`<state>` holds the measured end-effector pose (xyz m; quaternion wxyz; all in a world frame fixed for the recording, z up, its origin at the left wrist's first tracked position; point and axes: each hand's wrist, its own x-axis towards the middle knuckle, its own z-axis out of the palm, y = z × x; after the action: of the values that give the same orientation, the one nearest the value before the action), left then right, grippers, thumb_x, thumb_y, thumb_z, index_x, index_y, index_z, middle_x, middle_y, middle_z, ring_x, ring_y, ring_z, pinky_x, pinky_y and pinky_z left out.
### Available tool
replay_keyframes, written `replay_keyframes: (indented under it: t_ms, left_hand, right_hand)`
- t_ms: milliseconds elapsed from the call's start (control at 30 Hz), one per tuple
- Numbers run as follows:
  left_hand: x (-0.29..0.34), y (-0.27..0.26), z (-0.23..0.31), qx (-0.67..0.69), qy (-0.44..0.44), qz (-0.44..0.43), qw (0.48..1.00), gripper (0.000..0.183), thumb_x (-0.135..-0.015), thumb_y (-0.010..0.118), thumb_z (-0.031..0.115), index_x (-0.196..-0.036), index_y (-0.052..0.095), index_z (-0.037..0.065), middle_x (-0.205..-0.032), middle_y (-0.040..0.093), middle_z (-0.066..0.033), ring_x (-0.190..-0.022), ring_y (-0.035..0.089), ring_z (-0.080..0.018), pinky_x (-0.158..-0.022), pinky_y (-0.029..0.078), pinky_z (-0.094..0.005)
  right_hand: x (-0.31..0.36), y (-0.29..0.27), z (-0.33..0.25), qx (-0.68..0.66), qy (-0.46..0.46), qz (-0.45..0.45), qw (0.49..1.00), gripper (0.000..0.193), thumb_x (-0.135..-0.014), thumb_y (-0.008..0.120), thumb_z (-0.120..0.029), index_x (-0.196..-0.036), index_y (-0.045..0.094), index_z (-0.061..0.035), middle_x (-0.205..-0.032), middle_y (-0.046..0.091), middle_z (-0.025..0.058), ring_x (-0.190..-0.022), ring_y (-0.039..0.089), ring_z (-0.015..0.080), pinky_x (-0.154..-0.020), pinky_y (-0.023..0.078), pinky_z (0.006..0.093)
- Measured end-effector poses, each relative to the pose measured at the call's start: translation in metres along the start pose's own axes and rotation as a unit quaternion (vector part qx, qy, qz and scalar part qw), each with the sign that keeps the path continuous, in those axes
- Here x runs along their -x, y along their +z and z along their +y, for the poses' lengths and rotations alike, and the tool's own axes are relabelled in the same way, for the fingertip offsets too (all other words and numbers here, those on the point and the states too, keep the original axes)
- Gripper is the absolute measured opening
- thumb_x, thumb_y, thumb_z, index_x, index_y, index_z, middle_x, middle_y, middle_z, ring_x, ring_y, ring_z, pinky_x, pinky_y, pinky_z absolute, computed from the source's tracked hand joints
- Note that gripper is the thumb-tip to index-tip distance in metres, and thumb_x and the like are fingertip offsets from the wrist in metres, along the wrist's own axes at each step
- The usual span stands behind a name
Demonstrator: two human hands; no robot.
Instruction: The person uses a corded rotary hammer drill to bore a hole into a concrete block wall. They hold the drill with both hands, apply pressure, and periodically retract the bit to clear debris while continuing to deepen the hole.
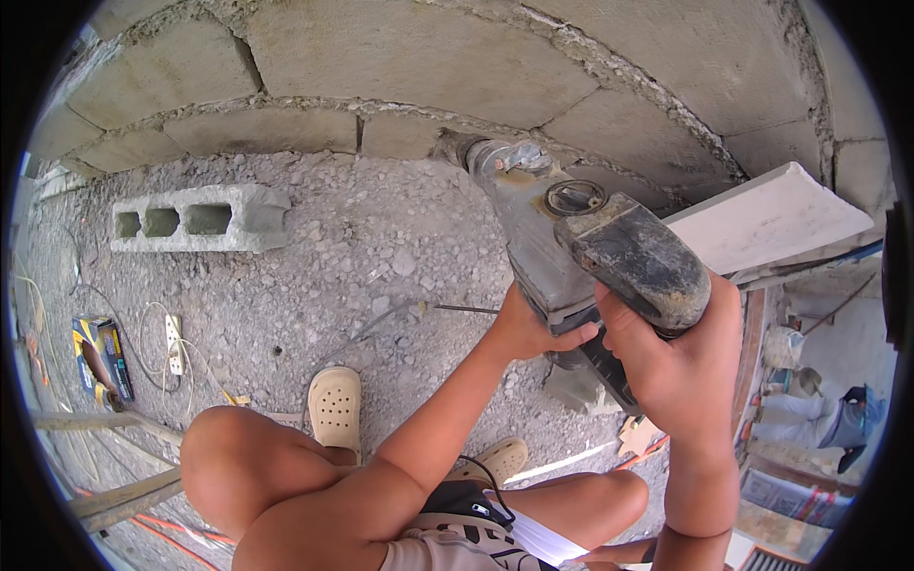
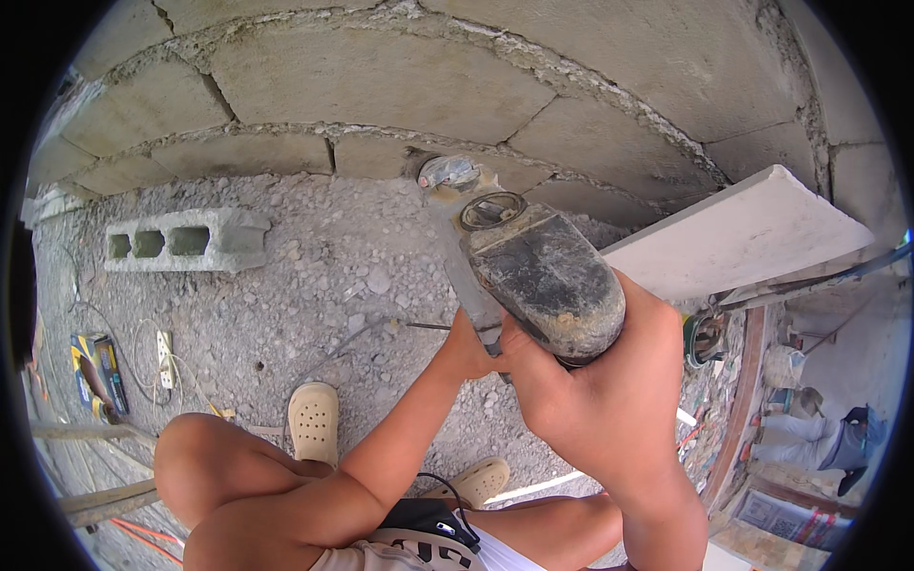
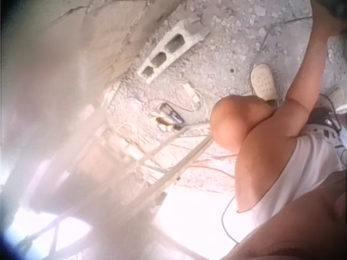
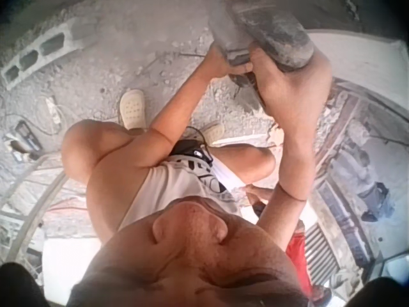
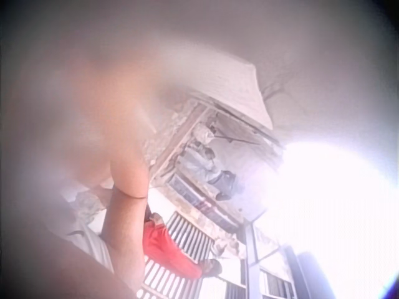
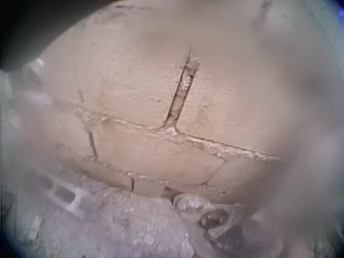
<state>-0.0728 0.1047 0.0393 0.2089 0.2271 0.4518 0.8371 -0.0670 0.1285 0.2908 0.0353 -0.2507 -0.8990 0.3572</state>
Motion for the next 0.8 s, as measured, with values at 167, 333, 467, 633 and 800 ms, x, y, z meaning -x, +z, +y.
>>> replay_keyframes:
  t_ms: [167, 333, 467, 633, 800]
  left_hand:
    - [-0.004, 0.000, 0.004, 0.053, 0.004, 0.021, 0.998, 0.083, -0.068, 0.092, 0.031, -0.139, 0.056, 0.003, -0.136, 0.062, -0.0129, -0.128, 0.059, -0.0274, -0.111, 0.043, -0.0406]
    - [-0.007, -0.008, 0.001, 0.059, 0.028, 0.033, 0.997, 0.085, -0.070, 0.092, 0.030, -0.141, 0.054, 0.003, -0.137, 0.062, -0.0112, -0.128, 0.058, -0.0251, -0.111, 0.043, -0.0406]
    - [-0.006, -0.007, 0.003, 0.127, 0.008, 0.048, 0.991, 0.082, -0.073, 0.091, 0.025, -0.142, 0.053, 0.003, -0.137, 0.062, -0.0096, -0.127, 0.057, -0.0214, -0.110, 0.044, -0.0388]
    - [0.007, -0.018, -0.014, 0.149, -0.030, 0.057, 0.987, 0.079, -0.076, 0.091, 0.025, -0.141, 0.053, 0.003, -0.134, 0.063, -0.0080, -0.124, 0.059, -0.0200, -0.107, 0.046, -0.0376]
    - [0.025, -0.037, -0.033, 0.110, -0.082, 0.007, 0.991, 0.080, -0.073, 0.093, 0.026, -0.140, 0.056, 0.003, -0.132, 0.065, -0.0088, -0.125, 0.061, -0.0224, -0.108, 0.047, -0.0381]
  right_hand:
    - [-0.004, 0.008, -0.006, 0.001, -0.026, 0.008, 1.000, 0.018, -0.079, 0.074, -0.009, -0.085, 0.068, 0.0068, -0.068, 0.069, 0.0124, -0.064, 0.061, 0.0113, -0.061, 0.052, 0.0328]
    - [-0.009, 0.015, -0.020, 0.056, -0.046, -0.032, 0.997, 0.017, -0.088, 0.075, -0.010, -0.092, 0.072, 0.0063, -0.070, 0.069, 0.0044, -0.063, 0.059, 0.0070, -0.057, 0.047, 0.0274]
    - [-0.014, 0.022, -0.013, 0.054, -0.063, -0.003, 0.997, 0.025, -0.078, 0.072, -0.014, -0.085, 0.068, 0.0095, -0.066, 0.067, 0.0217, -0.060, 0.067, 0.0212, -0.062, 0.054, 0.0373]
    - [-0.023, 0.030, 0.007, 0.023, -0.041, -0.013, 0.999, 0.029, -0.078, 0.072, -0.016, -0.088, 0.067, 0.0111, -0.073, 0.069, 0.0260, -0.070, 0.074, 0.0280, -0.069, 0.056, 0.0403]
    - [-0.002, 0.047, 0.067, -0.056, 0.041, -0.011, 0.998, 0.031, -0.082, 0.074, -0.015, -0.097, 0.069, 0.0107, -0.078, 0.075, 0.0168, -0.078, 0.071, 0.0160, -0.072, 0.055, 0.0341]
